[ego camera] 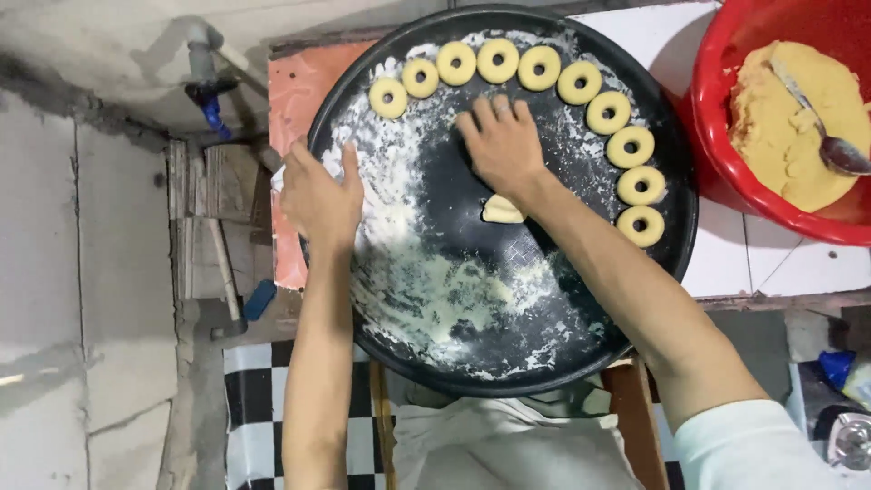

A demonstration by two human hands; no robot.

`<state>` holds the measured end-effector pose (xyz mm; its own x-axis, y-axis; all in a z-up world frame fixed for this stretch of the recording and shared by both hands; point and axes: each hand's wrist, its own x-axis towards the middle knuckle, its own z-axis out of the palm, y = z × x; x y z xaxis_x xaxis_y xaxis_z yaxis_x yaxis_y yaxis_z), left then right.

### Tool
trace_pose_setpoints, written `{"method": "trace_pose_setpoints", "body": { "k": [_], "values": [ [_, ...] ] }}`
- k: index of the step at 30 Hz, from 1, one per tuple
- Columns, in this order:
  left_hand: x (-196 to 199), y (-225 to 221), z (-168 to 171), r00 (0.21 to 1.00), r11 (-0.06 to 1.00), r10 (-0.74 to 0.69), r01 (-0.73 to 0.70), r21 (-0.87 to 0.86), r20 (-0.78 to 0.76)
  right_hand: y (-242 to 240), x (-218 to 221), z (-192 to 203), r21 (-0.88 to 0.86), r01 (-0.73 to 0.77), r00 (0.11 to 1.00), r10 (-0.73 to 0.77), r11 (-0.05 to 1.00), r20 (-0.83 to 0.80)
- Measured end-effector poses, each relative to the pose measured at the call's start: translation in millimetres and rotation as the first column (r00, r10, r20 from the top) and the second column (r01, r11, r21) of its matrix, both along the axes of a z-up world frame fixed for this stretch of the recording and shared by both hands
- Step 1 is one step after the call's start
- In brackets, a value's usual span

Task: Shaping small portions of dough into rings and arranging them in a circular pattern on a tray.

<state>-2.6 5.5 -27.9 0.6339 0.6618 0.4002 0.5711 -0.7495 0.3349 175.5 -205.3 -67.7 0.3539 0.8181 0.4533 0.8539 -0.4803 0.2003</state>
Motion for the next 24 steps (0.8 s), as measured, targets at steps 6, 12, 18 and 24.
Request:
{"method": "trace_pose_setpoints", "body": {
  "k": [6, 12, 18, 24],
  "values": [
    [3, 5, -1, 0.999, 1.0, -0.012, 0.013, 0.02, -0.044, -21, -22, 48, 0.12, 0.191, 0.923, -0.137, 0.974, -0.359],
    [4, 7, -7, 0.997, 0.995, 0.001, 0.006, 0.095, -0.078, -42, -108, 106, -0.35, 0.125, 0.722, -0.327, 0.928, -0.61],
    [-1, 9, -11, 0.996, 0.987, -0.014, 0.027, 0.159, -0.085, -71, -105, 53, -0.065, 0.004, 0.954, -0.024, 0.998, -0.3],
    [-1, 10, -23, 0.996, 0.981, -0.021, 0.037, 0.191, -0.086, -82, -87, 25, 0.071, -0.035, 0.992, 0.044, 0.997, -0.12]
  ]
}}
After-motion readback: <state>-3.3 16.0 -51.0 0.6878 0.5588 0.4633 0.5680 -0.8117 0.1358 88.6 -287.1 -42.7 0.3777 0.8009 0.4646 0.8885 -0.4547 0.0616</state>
